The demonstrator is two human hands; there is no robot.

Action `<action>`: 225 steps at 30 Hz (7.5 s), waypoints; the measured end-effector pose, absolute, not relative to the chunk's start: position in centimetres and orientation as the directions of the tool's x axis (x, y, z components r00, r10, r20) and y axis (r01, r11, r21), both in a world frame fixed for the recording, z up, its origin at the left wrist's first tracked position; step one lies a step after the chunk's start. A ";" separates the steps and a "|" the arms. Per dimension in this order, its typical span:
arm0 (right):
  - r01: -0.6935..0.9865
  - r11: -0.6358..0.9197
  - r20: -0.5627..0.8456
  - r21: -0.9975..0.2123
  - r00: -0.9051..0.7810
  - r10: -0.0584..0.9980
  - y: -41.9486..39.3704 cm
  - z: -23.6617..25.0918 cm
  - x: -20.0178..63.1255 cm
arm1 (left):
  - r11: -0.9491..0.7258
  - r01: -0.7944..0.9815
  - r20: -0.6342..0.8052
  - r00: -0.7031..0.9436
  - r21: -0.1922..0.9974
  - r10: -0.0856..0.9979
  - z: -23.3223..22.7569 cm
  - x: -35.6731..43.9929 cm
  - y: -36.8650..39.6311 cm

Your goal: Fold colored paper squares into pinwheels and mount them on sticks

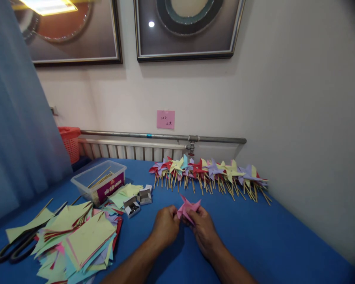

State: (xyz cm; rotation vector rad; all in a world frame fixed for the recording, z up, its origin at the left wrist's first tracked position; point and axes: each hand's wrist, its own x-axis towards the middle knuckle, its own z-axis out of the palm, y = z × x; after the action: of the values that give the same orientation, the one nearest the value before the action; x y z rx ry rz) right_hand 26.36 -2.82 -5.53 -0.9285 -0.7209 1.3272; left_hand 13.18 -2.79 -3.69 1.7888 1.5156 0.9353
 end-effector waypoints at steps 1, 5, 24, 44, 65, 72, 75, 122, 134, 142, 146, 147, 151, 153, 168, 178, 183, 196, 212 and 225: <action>-0.476 -0.008 -0.078 -0.880 0.126 0.989 -2.9 -5.5 26.4 | -0.162 0.555 0.133 0.093 0.816 0.987 -3.6 13.2 -2.8; -0.475 -0.020 -0.089 -0.880 0.123 0.988 -3.0 -5.4 26.4 | -0.157 0.530 0.128 0.092 0.834 0.988 -3.5 13.3 -3.0; -0.492 -0.025 -0.089 -0.870 0.107 0.990 -3.3 -4.9 26.5 | -0.162 0.541 0.126 0.103 0.826 0.987 -3.7 13.4 -3.0; -0.491 -0.021 -0.087 -0.871 0.112 0.990 -3.1 -5.2 26.5 | -0.192 0.550 0.154 0.116 0.813 0.981 -3.9 13.4 -2.9; -0.426 0.019 -0.041 -0.905 0.131 0.991 -3.0 -4.7 26.8 | -0.111 0.339 0.029 0.240 0.934 0.970 -4.7 12.3 -2.2; -0.398 -0.006 -0.091 -0.917 0.196 0.976 -2.9 -4.6 27.3 | 0.028 0.055 -0.031 0.052 0.998 0.998 -4.4 12.0 -1.1; -0.267 -0.006 -0.049 -0.964 0.157 0.986 -3.0 -5.0 26.7 | 0.035 -0.081 -0.035 0.002 0.996 0.999 -4.0 11.9 -0.9; 0.104 0.043 0.024 -0.994 -0.177 0.984 -5.1 -4.7 25.0 | -0.205 0.062 0.212 -0.152 0.977 0.965 -2.9 11.0 -1.3; 0.109 0.078 0.066 -0.991 -0.110 0.992 -4.5 -5.4 25.3 | 0.076 -0.243 -0.043 0.138 0.967 0.990 -3.2 12.8 -2.3; -0.173 0.017 -0.002 -0.985 0.107 0.994 -3.1 -4.9 26.9 | -0.012 -0.129 0.023 0.085 0.992 0.996 -2.6 11.4 -1.5; -0.415 -0.058 -0.083 -0.908 0.043 0.996 -3.2 -3.7 27.7 | -0.010 -0.053 0.017 0.141 0.999 0.990 -3.4 11.7 -1.4; -0.440 -0.077 -0.089 -0.895 0.007 0.996 -3.3 -3.5 27.8 | -0.017 -0.039 0.023 0.143 0.999 0.989 -3.7 11.8 -1.3; -0.456 -0.101 -0.089 -0.884 -0.047 0.995 -3.8 -3.1 27.8 | -0.035 -0.012 0.037 0.144 0.999 0.989 -4.3 12.1 -1.3; -0.458 -0.111 -0.096 -0.882 -0.054 0.994 -3.8 -3.1 27.9 | -0.043 -0.005 0.043 0.136 0.999 0.990 -4.3 12.0 -1.2; -0.289 -0.002 -0.017 -0.957 0.048 0.999 -3.4 -3.7 27.8 | -0.125 0.129 0.112 0.105 0.984 0.988 -3.4 11.1 -1.4; -0.075 0.185 0.173 -0.980 0.148 0.974 -3.0 -4.3 27.5 | 0.026 -0.071 -0.017 0.121 0.997 0.992 -3.7 11.4 -0.8; -0.022 0.182 0.175 -0.983 0.171 0.970 -3.2 -4.1 27.8 | 0.029 -0.070 -0.020 0.125 0.997 0.992 -3.5 11.7 -1.3; -0.035 0.195 0.183 -0.980 0.223 0.958 -2.9 -3.9 28.0 | 0.010 0.038 -0.013 0.079 0.999 0.997 -3.4 11.2 -0.9; -0.192 0.255 0.135 -0.948 0.484 0.865 -1.2 -3.3 31.5 | -0.152 0.365 0.088 0.186 0.919 0.979 -4.0 10.6 -1.4; -0.016 0.168 0.154 -0.986 0.315 0.937 -2.2 -4.4 29.3 | 0.066 -0.123 -0.068 -0.012 0.990 0.998 -2.6 11.1 -1.0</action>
State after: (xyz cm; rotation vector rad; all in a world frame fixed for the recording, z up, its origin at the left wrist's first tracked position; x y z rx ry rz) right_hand 29.31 -2.22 -4.38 -1.1931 -1.0174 0.8790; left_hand 11.09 -1.00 -2.61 1.0617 1.1613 1.2270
